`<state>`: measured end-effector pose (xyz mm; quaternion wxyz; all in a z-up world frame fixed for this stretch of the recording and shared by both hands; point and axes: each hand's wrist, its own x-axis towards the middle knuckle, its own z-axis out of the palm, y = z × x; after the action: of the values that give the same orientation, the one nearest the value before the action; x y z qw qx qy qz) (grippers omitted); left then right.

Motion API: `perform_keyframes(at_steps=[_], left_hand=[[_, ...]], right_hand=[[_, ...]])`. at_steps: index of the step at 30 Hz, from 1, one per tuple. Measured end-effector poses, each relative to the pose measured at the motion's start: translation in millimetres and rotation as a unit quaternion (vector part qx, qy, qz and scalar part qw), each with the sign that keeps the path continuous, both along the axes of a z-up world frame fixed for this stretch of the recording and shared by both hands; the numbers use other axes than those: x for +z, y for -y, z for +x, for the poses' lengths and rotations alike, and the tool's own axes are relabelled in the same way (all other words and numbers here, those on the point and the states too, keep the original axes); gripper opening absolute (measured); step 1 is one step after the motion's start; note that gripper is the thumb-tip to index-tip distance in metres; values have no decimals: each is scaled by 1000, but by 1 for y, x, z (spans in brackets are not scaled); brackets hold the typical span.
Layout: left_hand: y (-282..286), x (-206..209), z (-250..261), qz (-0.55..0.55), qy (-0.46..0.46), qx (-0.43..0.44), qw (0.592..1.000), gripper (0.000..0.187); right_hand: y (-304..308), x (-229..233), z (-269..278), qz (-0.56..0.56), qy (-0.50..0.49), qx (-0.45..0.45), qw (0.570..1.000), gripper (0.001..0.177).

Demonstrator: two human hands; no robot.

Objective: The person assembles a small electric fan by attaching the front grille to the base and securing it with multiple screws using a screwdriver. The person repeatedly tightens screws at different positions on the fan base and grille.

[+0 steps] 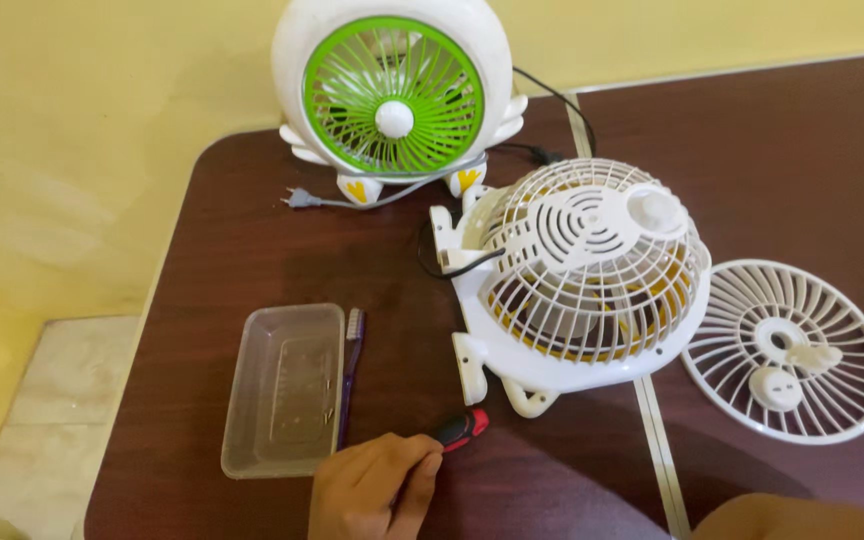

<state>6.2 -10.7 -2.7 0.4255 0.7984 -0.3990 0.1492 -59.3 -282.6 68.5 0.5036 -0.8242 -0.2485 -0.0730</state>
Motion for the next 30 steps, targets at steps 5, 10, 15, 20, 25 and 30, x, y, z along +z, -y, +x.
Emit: perform_keyframes(at_steps=[5,10,15,20,25,30], left_hand=[[2,1,-4,7,-6,3,1000,8],[7,12,-7,5,-48,-3,999,8],[7,18,-5,22,-34,2,999,7],[10,23,3,60,-44,29,997,9],[14,32,5,142,-40,12,989,28],[13,32,9,222,-39,3,974,46]], right_hand=[[-8,8,-13,-5,48,28,998,12],[-8,25,-25,-13,81,37,996,12],[-4,54,-34,-24,84,41,995,11],[1,52,-30,-49,67,4,997,11],[9,4,-14,-126,-29,-119,984,11],[16,-27,-18,-176,-86,-175,965,17]])
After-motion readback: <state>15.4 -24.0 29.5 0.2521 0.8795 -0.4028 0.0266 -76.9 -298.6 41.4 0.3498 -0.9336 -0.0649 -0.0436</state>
